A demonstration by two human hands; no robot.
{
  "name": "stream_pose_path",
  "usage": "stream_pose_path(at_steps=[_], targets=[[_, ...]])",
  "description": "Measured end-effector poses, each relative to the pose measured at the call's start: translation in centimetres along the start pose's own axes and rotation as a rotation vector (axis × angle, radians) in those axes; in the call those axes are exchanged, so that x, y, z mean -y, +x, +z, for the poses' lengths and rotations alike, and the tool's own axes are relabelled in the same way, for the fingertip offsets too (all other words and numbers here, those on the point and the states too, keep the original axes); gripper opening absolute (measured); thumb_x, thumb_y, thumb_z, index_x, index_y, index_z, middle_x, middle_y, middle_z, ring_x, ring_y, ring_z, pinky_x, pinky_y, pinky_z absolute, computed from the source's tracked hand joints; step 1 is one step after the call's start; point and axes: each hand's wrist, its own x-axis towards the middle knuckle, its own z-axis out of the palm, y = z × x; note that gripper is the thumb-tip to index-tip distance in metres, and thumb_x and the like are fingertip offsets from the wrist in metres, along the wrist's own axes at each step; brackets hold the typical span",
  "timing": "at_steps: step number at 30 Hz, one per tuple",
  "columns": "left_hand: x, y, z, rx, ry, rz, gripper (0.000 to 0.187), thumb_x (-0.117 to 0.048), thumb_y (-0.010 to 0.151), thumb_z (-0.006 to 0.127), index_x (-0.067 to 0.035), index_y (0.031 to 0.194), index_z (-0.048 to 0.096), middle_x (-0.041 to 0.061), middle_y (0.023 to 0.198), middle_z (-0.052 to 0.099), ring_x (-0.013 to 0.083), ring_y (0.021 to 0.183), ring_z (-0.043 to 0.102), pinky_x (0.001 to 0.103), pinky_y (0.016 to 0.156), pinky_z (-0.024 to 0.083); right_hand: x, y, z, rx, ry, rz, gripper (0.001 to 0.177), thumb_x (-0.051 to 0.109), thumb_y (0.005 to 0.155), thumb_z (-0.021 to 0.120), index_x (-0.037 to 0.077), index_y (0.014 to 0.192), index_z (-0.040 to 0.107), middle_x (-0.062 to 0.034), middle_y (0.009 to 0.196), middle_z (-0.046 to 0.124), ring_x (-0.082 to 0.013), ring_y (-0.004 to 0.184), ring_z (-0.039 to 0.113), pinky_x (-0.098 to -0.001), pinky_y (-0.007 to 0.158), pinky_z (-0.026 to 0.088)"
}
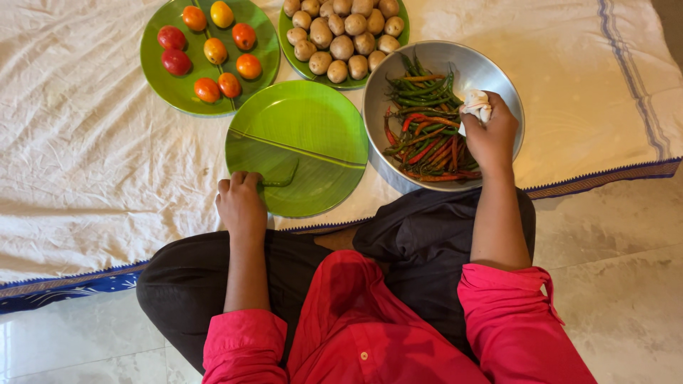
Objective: The person sits on the floor and wipes small potatoes and green chilies with a white cloth, handling them one at a time and placing them back on their respective plates.
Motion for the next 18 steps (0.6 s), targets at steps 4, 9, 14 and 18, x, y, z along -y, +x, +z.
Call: stream_pose_path(at_steps=[4, 9, 14, 18], targets=[[-0.1, -0.1, -0.5, 0.008, -0.042, -0.015, 0.032, -0.002, 0.085, 0.067, -0.018, 0.11, 0.079, 0.004, 0.115, 0.07, 0.0314, 0.104, 0.062, 0.044, 0.083, 0.053, -1.3, 1.4, 1.1, 0.09, -0.133, -0.026, 0.034, 0.013, 0.091, 0.075, 0.0, 0.122, 0.069, -0.0162, 0.104, 0.076, -0.0245, 0.093, 0.074, -0.0354, 0.082, 0.056], [-0.5, -0.4, -1.6, -0.021, -0.109, -0.004, 0.042, 0.001, 0.078, 0.068, -0.016, 0.115, 0.078, 0.005, 0.119, 0.07, 0.032, 0.108, 0.061, 0.044, 0.087, 0.052, -3.9, 4.8, 4.0, 0.209, -0.38, -0.012, 0.047, 0.018, 0.089, 0.069, 0.001, 0.133, 0.064, -0.0254, 0.113, 0.071, -0.0422, 0.103, 0.068, -0.0487, 0.089, 0.052], [-1.3, -0.2, -2.1, -0.091, -0.243, 0.039, 0.028, -0.006, 0.085, 0.072, -0.012, 0.113, 0.077, 0.008, 0.114, 0.07, 0.0349, 0.108, 0.059, 0.046, 0.089, 0.052, -4.7, 5.6, 5.2, 0.332, -0.535, 0.098, 0.048, 0.028, 0.09, 0.072, 0.004, 0.131, 0.064, -0.0265, 0.111, 0.07, -0.0449, 0.103, 0.066, -0.0523, 0.09, 0.051], [-2.0, 0.1, -2.1, -0.115, -0.311, 0.062, 0.023, -0.009, 0.089, 0.073, -0.01, 0.112, 0.076, 0.011, 0.112, 0.07, 0.0363, 0.106, 0.059, 0.046, 0.088, 0.051, -3.7, 4.9, 4.8, 0.392, -0.535, 0.071, 0.042, 0.029, 0.084, 0.078, 0.004, 0.118, 0.072, -0.0237, 0.108, 0.072, -0.0418, 0.102, 0.068, -0.0507, 0.089, 0.053]])
